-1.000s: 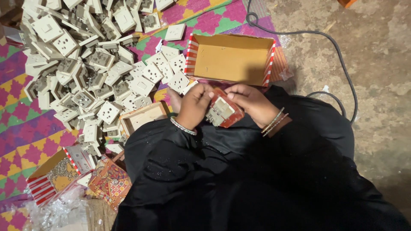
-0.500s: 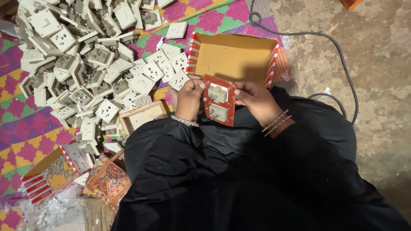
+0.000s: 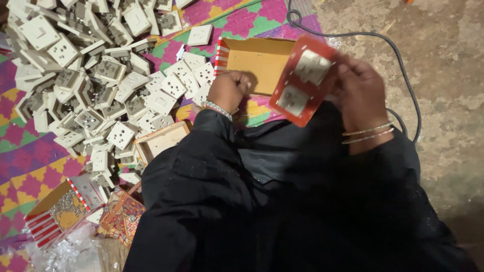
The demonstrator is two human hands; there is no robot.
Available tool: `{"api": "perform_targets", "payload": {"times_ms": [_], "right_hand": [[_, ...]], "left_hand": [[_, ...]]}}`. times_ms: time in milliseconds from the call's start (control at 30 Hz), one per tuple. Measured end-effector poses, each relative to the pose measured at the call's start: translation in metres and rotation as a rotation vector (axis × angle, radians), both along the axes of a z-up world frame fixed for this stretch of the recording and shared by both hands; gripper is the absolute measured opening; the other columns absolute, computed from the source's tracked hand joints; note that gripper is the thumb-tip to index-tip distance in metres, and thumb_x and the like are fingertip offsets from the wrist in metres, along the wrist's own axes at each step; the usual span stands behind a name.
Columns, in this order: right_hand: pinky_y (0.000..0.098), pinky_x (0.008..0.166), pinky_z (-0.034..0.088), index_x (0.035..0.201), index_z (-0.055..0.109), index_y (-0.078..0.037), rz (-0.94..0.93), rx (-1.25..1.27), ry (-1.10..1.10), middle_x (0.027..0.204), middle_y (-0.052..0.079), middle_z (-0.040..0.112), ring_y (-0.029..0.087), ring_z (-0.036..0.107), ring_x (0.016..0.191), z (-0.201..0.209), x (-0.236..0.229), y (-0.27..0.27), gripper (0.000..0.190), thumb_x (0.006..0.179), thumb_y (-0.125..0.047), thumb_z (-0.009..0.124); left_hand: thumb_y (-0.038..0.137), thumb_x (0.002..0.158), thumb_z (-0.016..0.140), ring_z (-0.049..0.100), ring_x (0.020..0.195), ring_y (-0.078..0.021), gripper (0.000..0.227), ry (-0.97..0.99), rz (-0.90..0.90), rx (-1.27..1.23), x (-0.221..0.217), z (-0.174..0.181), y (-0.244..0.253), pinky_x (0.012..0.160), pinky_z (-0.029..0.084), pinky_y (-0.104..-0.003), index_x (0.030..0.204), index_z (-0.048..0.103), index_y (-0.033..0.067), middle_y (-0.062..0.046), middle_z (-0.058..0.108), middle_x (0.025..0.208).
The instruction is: The person assembles electrical socket units by hand, inserting metal components into white plastic housings and securing them with screws. The person handles multiple socket units one at a time, turning them over to access the back and tightening screws before placing the finished units into a cardboard box.
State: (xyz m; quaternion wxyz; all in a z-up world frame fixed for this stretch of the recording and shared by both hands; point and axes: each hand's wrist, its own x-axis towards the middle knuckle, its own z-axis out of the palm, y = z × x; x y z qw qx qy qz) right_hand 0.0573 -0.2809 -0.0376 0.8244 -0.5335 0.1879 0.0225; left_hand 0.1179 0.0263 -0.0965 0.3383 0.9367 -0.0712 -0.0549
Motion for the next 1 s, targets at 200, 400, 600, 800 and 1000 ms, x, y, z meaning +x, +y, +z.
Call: {"api": "perform_targets", "payload": {"times_ms": [200, 400, 600, 800, 1000], "right_hand": [[0.031, 0.086, 0.061, 0.123, 0.06, 0.003, -0.121, -0.047, -0.092, 0.113, 0.01, 0.071, 0.016, 0.072, 0.099, 0.01, 0.006, -0.01, 0.019, 0.108, -0.007, 0.055], [0.0304, 0.087, 0.061, 0.126, 0.059, 0.005, -0.163, -0.058, -0.056, 0.115, 0.011, 0.071, 0.016, 0.071, 0.098, 0.017, 0.005, -0.005, 0.022, 0.107, -0.007, 0.055], [0.0318, 0.091, 0.061, 0.126, 0.059, 0.005, -0.136, -0.071, -0.07, 0.119, 0.011, 0.07, 0.016, 0.071, 0.104, 0.023, 0.005, 0.0, 0.023, 0.108, -0.008, 0.054], [0.034, 0.093, 0.062, 0.127, 0.058, 0.005, -0.131, -0.074, -0.084, 0.121, 0.011, 0.069, 0.017, 0.071, 0.107, 0.021, 0.005, 0.0, 0.022, 0.108, -0.008, 0.055], [0.0335, 0.093, 0.061, 0.129, 0.057, 0.005, -0.117, -0.035, -0.131, 0.123, 0.012, 0.069, 0.017, 0.07, 0.107, 0.018, 0.003, 0.002, 0.022, 0.11, -0.007, 0.055]], "left_hand": [[0.023, 0.087, 0.072, 0.07, 0.1, -0.0393, 0.023, 0.267, -0.065, 0.53, 0.038, -0.034, 0.004, 0.089, 0.055, -0.047, 0.104, 0.078, 0.009, -0.021, 0.073, 0.106], [0.023, 0.088, 0.07, 0.068, 0.103, -0.043, 0.029, 0.313, -0.292, 0.531, 0.062, -0.065, -0.021, 0.086, 0.054, -0.049, 0.11, 0.075, 0.0041, -0.027, 0.07, 0.109], [0.03, 0.084, 0.076, 0.069, 0.104, -0.0411, 0.034, 0.444, -0.335, 0.615, 0.068, -0.051, -0.07, 0.09, 0.053, -0.047, 0.106, 0.075, 0.0039, -0.024, 0.071, 0.109], [0.023, 0.084, 0.076, 0.071, 0.095, -0.0388, 0.021, 0.173, -0.203, 0.28, 0.037, -0.017, -0.083, 0.083, 0.054, -0.048, 0.099, 0.078, 0.0086, -0.018, 0.075, 0.097], [0.018, 0.075, 0.073, 0.073, 0.087, -0.0315, 0.017, 0.33, -0.672, 0.295, 0.0, -0.018, -0.049, 0.081, 0.057, -0.042, 0.09, 0.081, 0.016, -0.011, 0.077, 0.093]]}}
